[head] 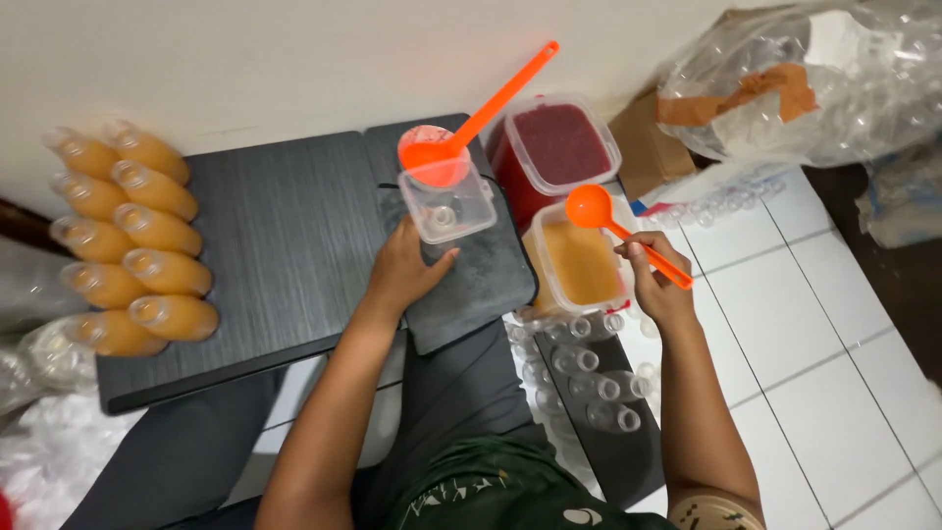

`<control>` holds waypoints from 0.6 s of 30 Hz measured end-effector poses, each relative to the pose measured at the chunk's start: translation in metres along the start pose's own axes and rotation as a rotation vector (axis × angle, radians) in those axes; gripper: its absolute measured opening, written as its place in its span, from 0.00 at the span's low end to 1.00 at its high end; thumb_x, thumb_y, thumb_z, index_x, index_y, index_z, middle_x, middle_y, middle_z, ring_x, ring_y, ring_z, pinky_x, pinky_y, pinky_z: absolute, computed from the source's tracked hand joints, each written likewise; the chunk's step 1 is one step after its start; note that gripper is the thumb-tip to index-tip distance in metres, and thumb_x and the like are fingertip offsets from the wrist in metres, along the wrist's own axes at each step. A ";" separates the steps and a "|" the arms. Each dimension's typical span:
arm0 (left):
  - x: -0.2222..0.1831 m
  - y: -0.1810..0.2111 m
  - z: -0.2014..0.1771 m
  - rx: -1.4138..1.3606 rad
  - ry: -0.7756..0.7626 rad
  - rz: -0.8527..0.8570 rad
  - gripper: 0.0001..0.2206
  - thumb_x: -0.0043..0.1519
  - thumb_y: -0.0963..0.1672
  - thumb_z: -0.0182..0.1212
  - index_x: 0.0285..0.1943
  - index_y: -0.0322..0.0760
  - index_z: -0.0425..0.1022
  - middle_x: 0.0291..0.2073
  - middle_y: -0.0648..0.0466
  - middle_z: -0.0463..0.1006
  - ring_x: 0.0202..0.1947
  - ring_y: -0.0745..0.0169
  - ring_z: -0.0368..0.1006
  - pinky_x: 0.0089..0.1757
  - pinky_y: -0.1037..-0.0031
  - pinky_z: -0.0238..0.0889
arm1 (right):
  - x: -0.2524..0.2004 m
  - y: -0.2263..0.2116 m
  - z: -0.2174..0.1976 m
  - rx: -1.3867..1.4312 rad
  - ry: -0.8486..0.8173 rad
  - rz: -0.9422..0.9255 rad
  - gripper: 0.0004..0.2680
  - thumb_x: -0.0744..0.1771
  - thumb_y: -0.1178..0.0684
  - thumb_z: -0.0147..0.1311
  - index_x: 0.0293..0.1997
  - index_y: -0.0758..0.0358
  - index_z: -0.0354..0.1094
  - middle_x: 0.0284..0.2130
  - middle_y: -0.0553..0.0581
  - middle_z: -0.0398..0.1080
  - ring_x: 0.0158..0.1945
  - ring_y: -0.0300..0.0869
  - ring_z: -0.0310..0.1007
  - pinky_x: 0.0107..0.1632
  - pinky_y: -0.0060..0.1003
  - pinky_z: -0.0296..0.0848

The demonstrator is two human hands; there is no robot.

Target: The person scoops orange liquid from a large container using an orange ladle and pours it into small plastic bottles placed on a tray. The person repeats this process for multiple bottles, arranging them in rows on the tray.

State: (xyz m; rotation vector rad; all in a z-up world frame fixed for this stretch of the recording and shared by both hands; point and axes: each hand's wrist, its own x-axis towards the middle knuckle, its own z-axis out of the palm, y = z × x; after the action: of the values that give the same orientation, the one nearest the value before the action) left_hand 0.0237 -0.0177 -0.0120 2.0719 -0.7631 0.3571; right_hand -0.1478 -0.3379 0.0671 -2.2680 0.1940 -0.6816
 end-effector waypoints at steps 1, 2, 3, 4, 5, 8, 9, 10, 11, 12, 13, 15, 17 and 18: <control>0.001 0.001 -0.001 -0.009 -0.010 0.009 0.32 0.49 0.51 0.72 0.60 0.31 0.67 0.46 0.43 0.73 0.48 0.44 0.74 0.45 0.63 0.70 | -0.003 0.007 0.000 -0.007 0.011 0.009 0.05 0.71 0.55 0.49 0.43 0.61 0.71 0.31 0.60 0.75 0.38 0.50 0.75 0.45 0.42 0.71; 0.002 0.002 -0.001 -0.013 -0.007 0.013 0.32 0.49 0.51 0.72 0.60 0.30 0.67 0.46 0.42 0.73 0.48 0.42 0.74 0.46 0.62 0.70 | -0.005 0.015 0.000 -0.057 0.004 -0.016 0.04 0.70 0.54 0.51 0.41 0.60 0.71 0.30 0.59 0.75 0.37 0.52 0.75 0.45 0.44 0.72; 0.001 0.004 -0.002 -0.019 -0.006 0.011 0.32 0.50 0.50 0.72 0.60 0.29 0.67 0.47 0.41 0.73 0.49 0.40 0.74 0.46 0.61 0.70 | -0.010 0.022 -0.001 -0.108 -0.010 -0.038 0.04 0.69 0.54 0.53 0.40 0.59 0.72 0.29 0.59 0.75 0.37 0.54 0.76 0.45 0.45 0.72; 0.003 0.008 -0.005 -0.030 -0.017 0.013 0.32 0.50 0.50 0.72 0.60 0.29 0.67 0.47 0.41 0.73 0.49 0.40 0.74 0.46 0.61 0.70 | -0.009 0.021 -0.001 -0.117 -0.006 -0.025 0.04 0.69 0.54 0.53 0.40 0.59 0.72 0.29 0.59 0.75 0.37 0.54 0.76 0.45 0.45 0.72; 0.004 0.012 -0.008 -0.026 -0.022 0.015 0.32 0.50 0.50 0.72 0.60 0.28 0.67 0.47 0.40 0.73 0.49 0.39 0.73 0.46 0.60 0.70 | -0.011 0.020 0.000 -0.168 -0.014 -0.095 0.04 0.69 0.54 0.54 0.39 0.60 0.72 0.29 0.60 0.75 0.35 0.56 0.75 0.43 0.45 0.72; 0.008 0.016 -0.011 -0.044 -0.067 -0.014 0.32 0.51 0.48 0.72 0.61 0.27 0.65 0.47 0.40 0.72 0.49 0.41 0.73 0.47 0.61 0.69 | -0.016 0.027 0.005 -0.250 -0.035 -0.172 0.04 0.68 0.53 0.56 0.37 0.59 0.71 0.27 0.60 0.74 0.33 0.57 0.74 0.41 0.45 0.72; 0.007 0.017 -0.013 -0.056 -0.098 -0.057 0.33 0.50 0.48 0.72 0.62 0.27 0.65 0.48 0.42 0.72 0.50 0.43 0.73 0.48 0.62 0.69 | -0.018 0.031 0.007 -0.270 -0.058 -0.188 0.04 0.67 0.53 0.56 0.36 0.58 0.71 0.27 0.58 0.74 0.33 0.56 0.74 0.40 0.45 0.72; 0.007 0.017 -0.012 -0.061 -0.101 -0.062 0.33 0.50 0.48 0.72 0.62 0.27 0.65 0.48 0.42 0.72 0.50 0.43 0.73 0.48 0.62 0.69 | -0.018 0.034 0.009 -0.274 -0.063 -0.185 0.04 0.67 0.53 0.56 0.36 0.58 0.71 0.27 0.58 0.74 0.33 0.56 0.74 0.40 0.45 0.72; 0.008 0.017 -0.013 -0.068 -0.109 -0.056 0.33 0.50 0.47 0.72 0.62 0.26 0.64 0.48 0.40 0.72 0.50 0.41 0.73 0.48 0.59 0.69 | -0.019 0.038 0.013 -0.299 -0.081 -0.188 0.04 0.68 0.51 0.55 0.36 0.57 0.71 0.24 0.58 0.72 0.32 0.55 0.73 0.39 0.44 0.72; 0.009 0.017 -0.014 -0.074 -0.117 -0.049 0.33 0.50 0.46 0.72 0.63 0.26 0.63 0.48 0.38 0.71 0.50 0.38 0.72 0.48 0.57 0.68 | -0.019 0.041 0.016 -0.323 -0.099 -0.191 0.05 0.68 0.49 0.55 0.36 0.57 0.70 0.22 0.59 0.70 0.31 0.54 0.73 0.38 0.43 0.72; 0.009 0.018 -0.014 -0.072 -0.116 -0.048 0.33 0.50 0.46 0.72 0.63 0.26 0.63 0.48 0.38 0.71 0.50 0.38 0.72 0.48 0.57 0.68 | -0.018 0.044 0.019 -0.322 -0.098 -0.192 0.05 0.68 0.49 0.55 0.36 0.57 0.70 0.22 0.59 0.70 0.31 0.54 0.73 0.38 0.43 0.72; 0.009 0.022 -0.015 -0.058 -0.136 -0.071 0.34 0.49 0.46 0.72 0.63 0.27 0.64 0.50 0.41 0.72 0.52 0.42 0.72 0.50 0.60 0.68 | -0.017 0.050 0.025 -0.320 -0.106 -0.179 0.06 0.68 0.49 0.54 0.34 0.56 0.70 0.19 0.59 0.69 0.29 0.53 0.72 0.35 0.42 0.71; 0.011 0.035 -0.019 -0.085 -0.146 -0.067 0.33 0.50 0.46 0.71 0.63 0.25 0.64 0.50 0.38 0.72 0.52 0.39 0.72 0.49 0.58 0.68 | -0.013 0.051 0.028 -0.280 -0.102 -0.163 0.06 0.68 0.50 0.54 0.33 0.57 0.69 0.19 0.60 0.68 0.29 0.55 0.72 0.35 0.43 0.71; 0.012 0.041 -0.022 -0.114 -0.154 -0.066 0.32 0.51 0.45 0.71 0.62 0.23 0.64 0.51 0.35 0.72 0.52 0.36 0.71 0.49 0.57 0.68 | -0.010 0.052 0.029 -0.241 -0.100 -0.148 0.06 0.68 0.51 0.54 0.33 0.57 0.69 0.18 0.61 0.67 0.29 0.56 0.71 0.35 0.44 0.70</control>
State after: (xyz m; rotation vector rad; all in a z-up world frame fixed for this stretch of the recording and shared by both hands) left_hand 0.0079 -0.0220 0.0328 2.0278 -0.7856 0.1156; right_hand -0.1378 -0.3528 0.0096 -2.5609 0.0622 -0.6471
